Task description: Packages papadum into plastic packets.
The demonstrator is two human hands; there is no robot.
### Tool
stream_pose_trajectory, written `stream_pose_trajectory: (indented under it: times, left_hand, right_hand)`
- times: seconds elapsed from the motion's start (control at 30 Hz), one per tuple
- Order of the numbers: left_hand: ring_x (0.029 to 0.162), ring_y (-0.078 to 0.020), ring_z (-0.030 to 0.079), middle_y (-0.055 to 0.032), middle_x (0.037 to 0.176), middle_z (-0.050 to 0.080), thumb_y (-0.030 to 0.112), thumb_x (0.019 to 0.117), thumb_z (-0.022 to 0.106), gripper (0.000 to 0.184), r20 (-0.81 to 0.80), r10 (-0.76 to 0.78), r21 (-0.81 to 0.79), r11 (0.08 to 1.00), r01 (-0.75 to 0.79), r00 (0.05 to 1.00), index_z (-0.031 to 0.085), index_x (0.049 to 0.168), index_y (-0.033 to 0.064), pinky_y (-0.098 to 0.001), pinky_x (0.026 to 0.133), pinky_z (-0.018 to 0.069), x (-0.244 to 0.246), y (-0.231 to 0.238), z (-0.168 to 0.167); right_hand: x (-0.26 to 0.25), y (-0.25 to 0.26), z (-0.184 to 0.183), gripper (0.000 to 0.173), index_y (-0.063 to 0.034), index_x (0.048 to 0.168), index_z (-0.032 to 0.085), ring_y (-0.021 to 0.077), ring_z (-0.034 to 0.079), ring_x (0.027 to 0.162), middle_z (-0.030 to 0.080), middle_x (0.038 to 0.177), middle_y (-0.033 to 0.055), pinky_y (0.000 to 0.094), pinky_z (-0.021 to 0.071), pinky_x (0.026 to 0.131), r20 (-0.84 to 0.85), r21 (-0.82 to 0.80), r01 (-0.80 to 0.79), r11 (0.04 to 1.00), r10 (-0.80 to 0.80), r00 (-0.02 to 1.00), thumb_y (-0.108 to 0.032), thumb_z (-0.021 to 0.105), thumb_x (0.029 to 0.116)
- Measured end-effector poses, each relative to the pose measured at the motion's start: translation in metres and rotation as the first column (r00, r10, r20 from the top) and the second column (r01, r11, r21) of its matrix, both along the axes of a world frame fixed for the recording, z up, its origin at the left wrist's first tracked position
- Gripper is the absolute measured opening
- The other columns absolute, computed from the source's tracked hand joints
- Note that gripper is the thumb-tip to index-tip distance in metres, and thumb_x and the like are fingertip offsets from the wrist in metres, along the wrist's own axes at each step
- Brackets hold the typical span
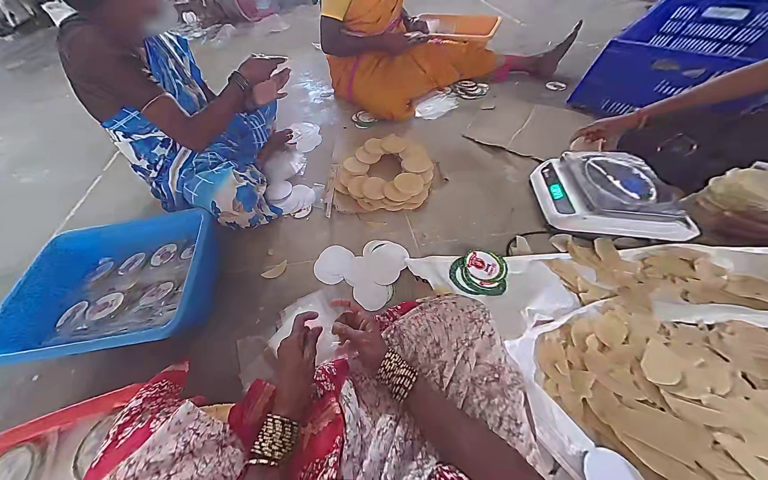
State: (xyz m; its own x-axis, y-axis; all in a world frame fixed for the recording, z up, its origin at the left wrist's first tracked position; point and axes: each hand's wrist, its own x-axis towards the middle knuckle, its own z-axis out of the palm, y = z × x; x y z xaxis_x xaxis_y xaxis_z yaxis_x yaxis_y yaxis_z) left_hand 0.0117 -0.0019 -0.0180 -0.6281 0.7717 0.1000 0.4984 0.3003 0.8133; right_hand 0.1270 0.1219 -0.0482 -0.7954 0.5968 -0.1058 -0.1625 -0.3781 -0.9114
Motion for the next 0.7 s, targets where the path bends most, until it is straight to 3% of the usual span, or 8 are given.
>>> stream_pose_trajectory:
  times: [0.07,0.1,0.17,0.27,0.37,0.47,0.57,0.7]
  left_hand:
    - [0.055,-0.0130,0.057,-0.0028,0.066,0.059,0.020,0.1034,0.053,0.023,-0.011,-0.038,-0.004,0.999,0.038,0.999,0.066,0.113,0.0036,-0.0344,0.057,0.0515,-0.001,0.000,0.002]
    - [0.057,-0.0128,0.058,-0.0025,0.067,0.061,0.021,0.1032,0.053,0.023,-0.021,-0.060,-0.013,0.998,0.059,0.998,0.067,0.107,0.0034,-0.0344,0.059,0.0523,-0.002,-0.001,0.004]
    - [0.061,-0.0110,0.060,-0.0009,0.069,0.062,0.021,0.1026,0.052,0.023,-0.031,-0.081,-0.031,0.996,0.080,0.996,0.066,0.102,0.0031,-0.0329,0.063,0.0533,-0.001,-0.001,0.006]
    - [0.068,-0.0115,0.063,-0.0028,0.074,0.064,0.026,0.1005,0.058,0.026,-0.029,-0.058,0.010,0.998,0.058,0.998,0.067,0.093,0.0027,-0.0340,0.069,0.0542,-0.003,0.000,0.004]
    - [0.085,-0.0057,0.062,0.0005,0.087,0.063,0.024,0.0921,0.068,0.020,0.215,-0.073,0.188,0.982,0.032,0.974,0.070,0.082,0.0067,-0.0229,0.079,0.0536,-0.006,0.001,0.001]
    - [0.100,-0.0074,0.062,0.0008,0.102,0.064,0.015,0.0868,0.072,0.009,0.528,-0.189,0.290,0.956,0.033,0.828,0.069,0.080,0.0106,-0.0218,0.082,0.0559,-0.005,-0.001,0.010]
    - [0.111,-0.0104,0.060,0.0000,0.112,0.065,0.018,0.0877,0.074,0.007,0.568,-0.260,0.356,0.933,0.051,0.781,0.072,0.084,0.0131,-0.0241,0.092,0.0542,-0.006,-0.004,0.010]
    - [0.107,-0.0061,0.058,0.0079,0.101,0.067,0.026,0.0917,0.072,0.010,0.478,-0.269,0.461,0.887,0.021,0.836,0.075,0.085,0.0202,-0.0237,0.098,0.0459,-0.010,-0.001,0.004]
  right_hand:
    - [0.003,0.002,0.008,0.062,-0.0055,0.153,0.040,0.0111,0.066,0.068,0.071,0.098,0.0055,0.0287,0.0571,0.060,-0.016,-0.012,-0.094,0.995,0.094,0.995,-0.001,0.060,0.0942]
    - [0.005,0.001,0.010,0.055,-0.0052,0.147,0.046,0.0114,0.066,0.068,0.071,0.101,0.0058,0.0290,0.0573,0.060,-0.018,-0.034,-0.115,0.993,0.114,0.993,0.001,0.059,0.0943]
    - [0.007,-0.002,0.012,0.028,-0.0014,0.122,0.062,0.0084,0.064,0.066,0.072,0.096,0.0033,0.0262,0.0553,0.058,-0.004,-0.077,-0.092,0.993,0.092,0.996,0.002,0.060,0.0939]
    - [0.006,-0.001,0.009,0.008,-0.0009,0.099,0.063,0.0090,0.062,0.063,0.068,0.086,0.0031,0.0260,0.0556,0.059,0.012,-0.085,-0.006,0.996,0.007,1.000,0.003,0.065,0.0914]
    - [0.004,0.003,0.009,0.008,-0.0010,0.096,0.064,0.0094,0.066,0.067,0.069,0.082,0.0019,0.0269,0.0582,0.064,0.025,-0.045,0.066,0.997,-0.065,0.998,0.004,0.065,0.0903]
    - [0.003,0.005,0.005,0.007,-0.0011,0.094,0.064,0.0075,0.066,0.067,0.069,0.080,0.0003,0.0249,0.0576,0.063,0.029,0.017,0.108,0.994,-0.108,0.994,0.004,0.066,0.0903]
    - [0.002,0.006,0.005,0.006,-0.0027,0.092,0.064,0.0042,0.062,0.063,0.067,0.077,-0.0016,0.0211,0.0517,0.057,0.035,0.051,0.128,0.990,-0.130,0.991,0.002,0.067,0.0898]
    - [0.000,0.011,0.004,0.003,-0.0020,0.091,0.065,0.0035,0.059,0.058,0.066,0.074,-0.0022,0.0206,0.0497,0.053,0.037,0.066,0.123,0.990,-0.125,0.991,0.001,0.067,0.0900]
